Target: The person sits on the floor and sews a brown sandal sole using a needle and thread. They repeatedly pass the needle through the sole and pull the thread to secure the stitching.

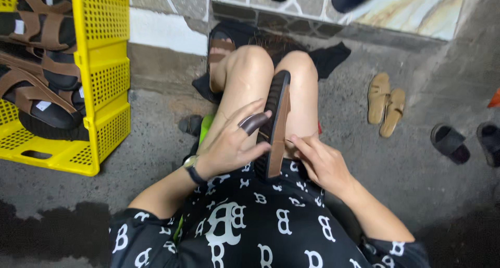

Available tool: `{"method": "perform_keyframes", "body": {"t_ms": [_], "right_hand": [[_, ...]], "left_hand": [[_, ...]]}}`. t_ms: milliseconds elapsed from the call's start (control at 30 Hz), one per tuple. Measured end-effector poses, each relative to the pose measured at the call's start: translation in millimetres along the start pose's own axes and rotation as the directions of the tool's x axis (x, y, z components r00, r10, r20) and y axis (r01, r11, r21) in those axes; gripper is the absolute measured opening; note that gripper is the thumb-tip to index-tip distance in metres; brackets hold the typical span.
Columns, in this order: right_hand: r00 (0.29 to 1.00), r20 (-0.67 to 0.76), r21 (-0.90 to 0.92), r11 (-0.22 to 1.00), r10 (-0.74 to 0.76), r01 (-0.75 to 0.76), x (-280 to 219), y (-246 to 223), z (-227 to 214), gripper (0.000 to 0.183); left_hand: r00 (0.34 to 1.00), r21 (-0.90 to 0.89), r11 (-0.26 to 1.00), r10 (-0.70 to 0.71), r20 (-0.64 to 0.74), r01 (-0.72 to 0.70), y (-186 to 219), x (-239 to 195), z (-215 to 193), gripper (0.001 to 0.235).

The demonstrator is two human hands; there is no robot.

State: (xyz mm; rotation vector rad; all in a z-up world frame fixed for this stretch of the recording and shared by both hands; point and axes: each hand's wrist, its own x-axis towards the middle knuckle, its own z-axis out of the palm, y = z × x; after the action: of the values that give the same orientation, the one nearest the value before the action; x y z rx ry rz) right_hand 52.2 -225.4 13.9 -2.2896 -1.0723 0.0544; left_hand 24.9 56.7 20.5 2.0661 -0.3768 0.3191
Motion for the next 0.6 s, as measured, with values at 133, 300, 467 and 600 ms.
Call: {"method": "perform_keyframes", "body": {"t_ms": [133, 300, 467, 600], "right_hand": [[0.998, 0.042, -0.104, 0.994, -0.039, 0.043, 16.3, -7.7, -7.8, 0.031], [0.996, 0.081, -0.201, 0.978, -0.035, 0.051, 20.5, -3.2, -7.7, 0.027], [0.987, 0.157, -0.218, 0.974, -0.034, 0.068, 28.0, -6.9, -15.5, 0.03], [0.981, 0.191, -0.248, 0.964, -0.045, 0.092, 30.0, -9.4, -21.6, 0.035]], "left_hand": [[0.985, -0.15, 0.98, -0.11, 0.132, 0.13, -5.4, -11.4, 24.9, 0.091], [0.979, -0.156, 0.977, -0.12, 0.162, 0.145, -11.7, -16.9, 31.9, 0.091], [0.985, -0.151, 0.982, -0.091, 0.15, 0.113, -19.1, -18.8, 35.2, 0.095], [0.973, -0.195, 0.974, -0.066, 0.223, 0.111, -20.8, -9.7, 20.9, 0.083]]}}
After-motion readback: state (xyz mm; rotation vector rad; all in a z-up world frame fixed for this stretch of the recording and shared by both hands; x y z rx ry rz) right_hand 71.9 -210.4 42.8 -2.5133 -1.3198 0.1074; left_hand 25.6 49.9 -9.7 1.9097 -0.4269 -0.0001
